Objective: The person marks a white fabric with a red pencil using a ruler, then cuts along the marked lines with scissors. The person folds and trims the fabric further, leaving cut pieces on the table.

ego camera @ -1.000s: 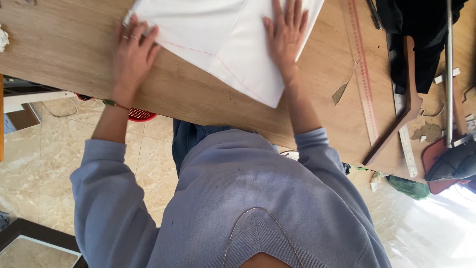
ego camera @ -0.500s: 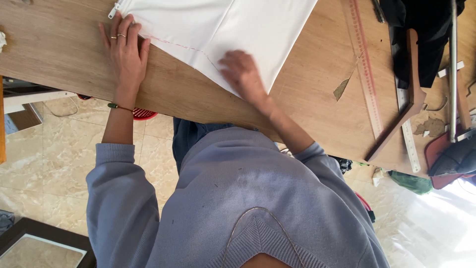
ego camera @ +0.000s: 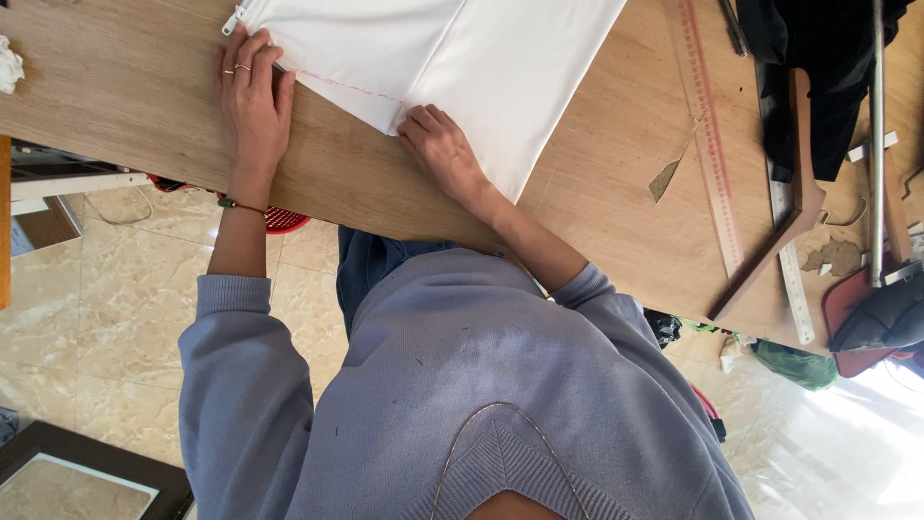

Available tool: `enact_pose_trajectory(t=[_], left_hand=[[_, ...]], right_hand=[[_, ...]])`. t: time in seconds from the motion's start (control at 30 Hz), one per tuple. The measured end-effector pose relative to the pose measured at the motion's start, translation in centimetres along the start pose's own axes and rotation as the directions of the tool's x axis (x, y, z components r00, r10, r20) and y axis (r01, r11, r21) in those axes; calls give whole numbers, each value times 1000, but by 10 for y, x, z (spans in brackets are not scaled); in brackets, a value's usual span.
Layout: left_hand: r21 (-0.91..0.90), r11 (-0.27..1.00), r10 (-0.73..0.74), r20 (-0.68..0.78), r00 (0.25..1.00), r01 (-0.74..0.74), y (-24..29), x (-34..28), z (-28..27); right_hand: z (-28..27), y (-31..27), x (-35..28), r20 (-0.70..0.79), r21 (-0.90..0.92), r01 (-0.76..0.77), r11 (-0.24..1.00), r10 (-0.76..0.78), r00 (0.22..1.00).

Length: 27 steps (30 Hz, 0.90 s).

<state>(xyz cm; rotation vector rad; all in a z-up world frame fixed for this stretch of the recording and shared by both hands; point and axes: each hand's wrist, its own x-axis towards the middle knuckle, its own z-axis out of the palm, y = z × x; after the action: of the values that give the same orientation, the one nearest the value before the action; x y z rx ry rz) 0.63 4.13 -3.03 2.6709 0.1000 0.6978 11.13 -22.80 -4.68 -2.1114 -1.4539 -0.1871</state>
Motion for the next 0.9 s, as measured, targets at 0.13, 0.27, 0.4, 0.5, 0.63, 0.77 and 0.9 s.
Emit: enact_pose_trajectory(t=[0.13,0.27,0.4,0.5,0.63,0.77,0.9], left_hand=[[-11,1000,-2,8,1000,2,6,2,-5],[-7,1000,2,-1,1000,-2,3,1,-2],[0,1000,-10,6,1000,10,2,1,-2],[-1,1000,-6,-3,1000,6,3,1,-1],[-17,1000,-14,11,1000,14,7,3,-5],[20,1000,-13,-4,1000,13,4,1,-2],[14,1000,-18,6,1000,18,5,2,-3]], right_hand=[[7,7,-4,-6,121,-51,991,52,999],[-11,1,3,19,251,-113,961,112,994],[-17,-3,4,-78,181,-67,981,82,994],[-15,-3,2,-117,35,19,999,-15,993],[-15,-4,5,-136,41,123,992,-117,984],[-10,-2,1,-148,45,133,990,-125,981],[-14,-6,-2,-90,101,173,980,-165,982]])
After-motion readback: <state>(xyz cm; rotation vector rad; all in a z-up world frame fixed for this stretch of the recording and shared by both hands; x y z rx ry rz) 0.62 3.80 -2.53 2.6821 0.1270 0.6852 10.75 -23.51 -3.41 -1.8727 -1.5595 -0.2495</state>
